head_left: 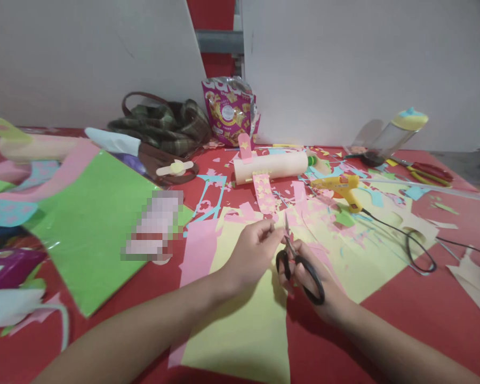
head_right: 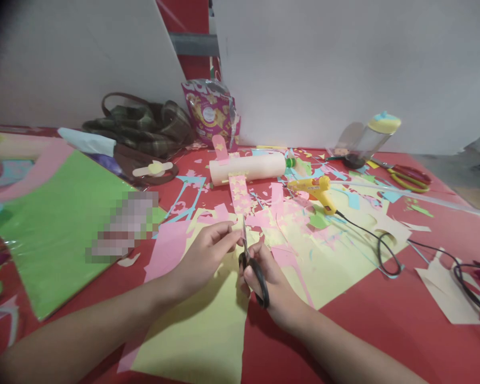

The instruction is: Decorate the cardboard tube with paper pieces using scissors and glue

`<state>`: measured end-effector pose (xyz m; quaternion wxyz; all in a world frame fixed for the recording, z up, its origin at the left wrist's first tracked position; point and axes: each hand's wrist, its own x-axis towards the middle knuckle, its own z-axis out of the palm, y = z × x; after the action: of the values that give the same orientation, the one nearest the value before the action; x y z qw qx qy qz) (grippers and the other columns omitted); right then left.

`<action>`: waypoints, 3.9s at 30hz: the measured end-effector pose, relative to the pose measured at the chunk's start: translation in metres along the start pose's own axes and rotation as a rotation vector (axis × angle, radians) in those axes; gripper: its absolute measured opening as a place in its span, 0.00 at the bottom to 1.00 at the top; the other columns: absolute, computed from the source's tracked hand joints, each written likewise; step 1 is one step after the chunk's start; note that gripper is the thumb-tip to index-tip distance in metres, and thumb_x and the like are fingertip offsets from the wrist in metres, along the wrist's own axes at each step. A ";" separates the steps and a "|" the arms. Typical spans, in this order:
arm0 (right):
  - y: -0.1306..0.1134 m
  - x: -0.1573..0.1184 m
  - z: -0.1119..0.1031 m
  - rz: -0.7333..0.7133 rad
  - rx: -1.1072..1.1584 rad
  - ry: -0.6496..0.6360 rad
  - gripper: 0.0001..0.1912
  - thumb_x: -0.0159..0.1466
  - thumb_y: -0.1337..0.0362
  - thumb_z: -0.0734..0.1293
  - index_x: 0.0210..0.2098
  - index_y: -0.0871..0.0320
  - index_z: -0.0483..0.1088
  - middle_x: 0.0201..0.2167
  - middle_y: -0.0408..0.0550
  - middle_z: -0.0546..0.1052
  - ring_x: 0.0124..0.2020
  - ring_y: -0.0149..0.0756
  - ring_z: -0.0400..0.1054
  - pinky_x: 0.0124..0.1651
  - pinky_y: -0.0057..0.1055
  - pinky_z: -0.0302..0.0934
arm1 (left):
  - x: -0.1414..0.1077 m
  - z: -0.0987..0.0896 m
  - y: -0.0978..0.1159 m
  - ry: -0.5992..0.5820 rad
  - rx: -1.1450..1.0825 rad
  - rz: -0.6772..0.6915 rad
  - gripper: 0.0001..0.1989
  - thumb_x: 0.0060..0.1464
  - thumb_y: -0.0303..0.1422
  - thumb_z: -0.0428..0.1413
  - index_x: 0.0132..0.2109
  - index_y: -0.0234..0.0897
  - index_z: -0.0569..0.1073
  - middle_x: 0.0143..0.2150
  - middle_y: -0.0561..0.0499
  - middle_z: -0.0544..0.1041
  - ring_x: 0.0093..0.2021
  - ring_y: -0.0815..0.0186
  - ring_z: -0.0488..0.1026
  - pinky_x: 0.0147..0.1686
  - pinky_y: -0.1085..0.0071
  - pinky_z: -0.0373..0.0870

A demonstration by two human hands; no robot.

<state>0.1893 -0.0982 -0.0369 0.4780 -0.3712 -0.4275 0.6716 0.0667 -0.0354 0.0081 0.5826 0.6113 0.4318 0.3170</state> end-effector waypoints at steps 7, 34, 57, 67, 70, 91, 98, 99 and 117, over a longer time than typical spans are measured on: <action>-0.002 0.000 0.002 0.000 -0.035 0.011 0.13 0.56 0.51 0.60 0.31 0.53 0.53 0.24 0.38 0.60 0.19 0.25 0.53 0.22 0.25 0.49 | 0.001 0.001 -0.001 -0.002 -0.012 0.003 0.10 0.50 0.31 0.45 0.24 0.34 0.62 0.22 0.56 0.61 0.26 0.72 0.58 0.27 0.76 0.56; -0.012 0.003 0.006 -0.001 -0.131 0.031 0.15 0.56 0.51 0.59 0.29 0.54 0.52 0.23 0.38 0.60 0.21 0.27 0.57 0.23 0.26 0.52 | -0.002 0.003 -0.002 -0.022 -0.169 -0.068 0.11 0.50 0.34 0.46 0.23 0.35 0.61 0.20 0.57 0.62 0.23 0.73 0.61 0.27 0.76 0.59; -0.013 0.005 0.008 -0.012 -0.140 0.043 0.16 0.55 0.50 0.60 0.26 0.53 0.50 0.17 0.33 0.54 0.16 0.25 0.51 0.20 0.25 0.47 | 0.003 -0.007 0.008 -0.095 -0.017 -0.075 0.12 0.50 0.32 0.46 0.20 0.33 0.59 0.18 0.58 0.57 0.20 0.75 0.55 0.22 0.77 0.52; -0.011 0.005 0.006 0.009 -0.069 0.019 0.17 0.54 0.52 0.62 0.26 0.53 0.49 0.18 0.33 0.56 0.15 0.23 0.50 0.19 0.23 0.45 | 0.012 -0.029 0.013 -0.269 0.229 0.003 0.12 0.50 0.32 0.44 0.21 0.34 0.58 0.20 0.58 0.54 0.22 0.74 0.53 0.22 0.76 0.50; -0.011 0.004 0.006 0.028 -0.027 0.026 0.18 0.53 0.52 0.64 0.25 0.54 0.50 0.21 0.34 0.60 0.14 0.21 0.50 0.17 0.22 0.45 | 0.014 -0.036 0.013 -0.308 0.310 -0.015 0.11 0.49 0.32 0.44 0.22 0.35 0.60 0.20 0.58 0.55 0.21 0.74 0.53 0.21 0.76 0.49; -0.011 0.006 0.000 -0.068 -0.058 0.270 0.17 0.49 0.71 0.68 0.29 0.53 0.54 0.31 0.39 0.65 0.23 0.24 0.57 0.24 0.22 0.53 | 0.012 -0.032 0.006 -0.784 0.495 -0.018 0.13 0.51 0.36 0.43 0.26 0.33 0.66 0.19 0.57 0.58 0.19 0.75 0.54 0.18 0.78 0.50; -0.015 0.005 0.002 -0.017 -0.147 0.202 0.16 0.49 0.72 0.67 0.29 0.54 0.54 0.27 0.37 0.64 0.20 0.22 0.57 0.22 0.22 0.52 | 0.014 -0.035 0.014 -0.851 0.545 0.002 0.12 0.50 0.34 0.45 0.26 0.32 0.67 0.20 0.56 0.60 0.20 0.76 0.56 0.18 0.80 0.50; -0.016 0.005 0.002 -0.014 -0.152 0.202 0.17 0.49 0.72 0.67 0.29 0.54 0.53 0.26 0.37 0.63 0.19 0.22 0.57 0.22 0.22 0.52 | 0.014 -0.035 0.014 -0.853 0.539 0.001 0.12 0.50 0.35 0.45 0.26 0.32 0.67 0.20 0.56 0.60 0.20 0.76 0.56 0.18 0.80 0.51; -0.009 0.006 -0.001 -0.078 -0.080 0.392 0.15 0.49 0.73 0.66 0.28 0.53 0.56 0.26 0.36 0.63 0.21 0.23 0.57 0.20 0.19 0.54 | 0.018 -0.033 0.008 -0.507 0.488 0.079 0.15 0.52 0.35 0.41 0.24 0.33 0.65 0.20 0.57 0.58 0.22 0.74 0.55 0.22 0.77 0.52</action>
<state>0.1913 -0.0909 -0.0290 0.5625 -0.4966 -0.3665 0.5501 0.0461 -0.0047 0.0174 0.4954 0.8080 0.3123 0.0651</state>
